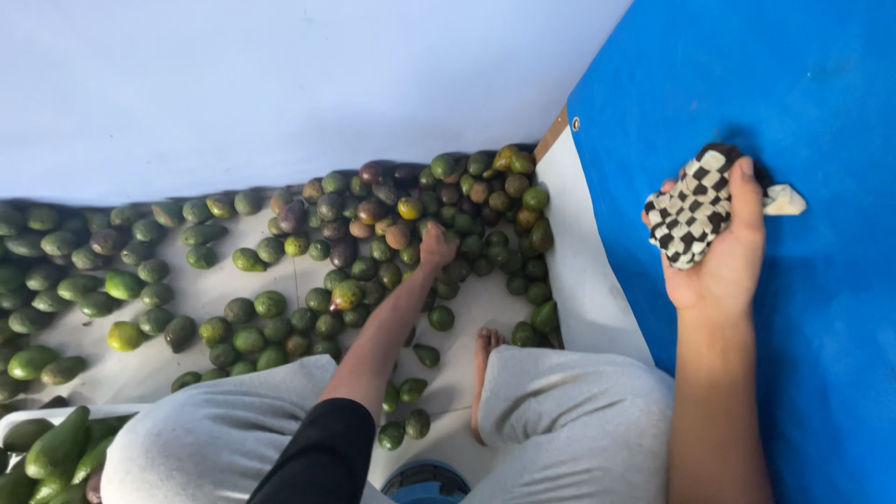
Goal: The person sits on the floor and wipes individual avocados with a checkered cloth. They pick up each avocado from a large pile on the floor, rub it with the cloth, and place it back down. The process is repeated for multiple avocados.
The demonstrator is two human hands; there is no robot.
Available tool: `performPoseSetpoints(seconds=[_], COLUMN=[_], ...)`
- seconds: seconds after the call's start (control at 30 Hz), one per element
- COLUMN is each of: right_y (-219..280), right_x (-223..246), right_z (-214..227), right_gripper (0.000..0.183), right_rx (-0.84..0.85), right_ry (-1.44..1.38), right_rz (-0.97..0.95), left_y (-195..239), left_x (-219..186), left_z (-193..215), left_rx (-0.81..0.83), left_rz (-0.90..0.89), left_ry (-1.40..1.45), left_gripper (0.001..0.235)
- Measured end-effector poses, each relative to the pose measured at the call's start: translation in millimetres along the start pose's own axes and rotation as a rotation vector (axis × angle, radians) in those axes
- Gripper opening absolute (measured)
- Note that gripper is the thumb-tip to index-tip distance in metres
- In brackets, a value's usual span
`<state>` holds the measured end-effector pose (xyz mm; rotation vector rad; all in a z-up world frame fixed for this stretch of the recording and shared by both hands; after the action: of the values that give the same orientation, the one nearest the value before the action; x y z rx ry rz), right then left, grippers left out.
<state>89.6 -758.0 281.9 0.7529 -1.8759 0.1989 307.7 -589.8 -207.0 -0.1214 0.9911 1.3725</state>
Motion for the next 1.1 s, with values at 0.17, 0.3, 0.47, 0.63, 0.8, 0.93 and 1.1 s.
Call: performPoseSetpoints(seconds=[0.17, 0.3, 0.47, 0.63, 0.8, 0.93, 1.1], right_y=[3.2, -8.1, -12.0, -8.0, -40.6, -48.2, -0.7], right_x=[-1.2, -12.1, -29.2, -51.6, -92.0, -127.1, -120.9], right_z=[-3.8, -5.7, -28.7, -64.0, -84.7, -95.7, -134.5], right_gripper=[0.049, 0.056, 0.033, 0.032, 0.029, 0.073, 0.044], right_rx=[-0.029, -0.065, 0.079, 0.129, 0.281, 0.445, 0.554], right_ry=[0.024, 0.093, -0.021, 0.048, 0.116, 0.121, -0.104], right_rz=[0.037, 0.041, 0.06, 0.123, 0.198, 0.21, 0.04], left_y=[10.8, 18.9, 76.5, 134.5, 200.8, 260.3, 294.8], left_x=[-29.8, -67.3, -132.6, -185.0, -218.3, -225.9, -211.8], left_z=[57.5, 110.0, 193.9, 262.8, 305.0, 321.5, 330.7], left_rx=[0.107, 0.11, 0.151, 0.246, 0.258, 0.24, 0.242], left_rz=[-0.038, -0.017, -0.316, -0.532, -0.707, -0.846, -0.925], left_ry=[0.304, 0.613, 1.154, 1.075, 1.019, 0.923, 0.791], left_gripper=[0.077, 0.085, 0.07, 0.065, 0.06, 0.058, 0.057])
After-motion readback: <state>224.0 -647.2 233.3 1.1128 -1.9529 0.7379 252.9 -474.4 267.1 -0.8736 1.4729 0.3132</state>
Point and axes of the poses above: each hand's wrist, its own y-axis away from the middle knuckle, its own z-axis out of the back of the hand, x = y × z, the point moved 2 cm from there along -y, towards the middle knuckle, and after that the axes turned 2 degrees about -x, right-handed, at the moved point
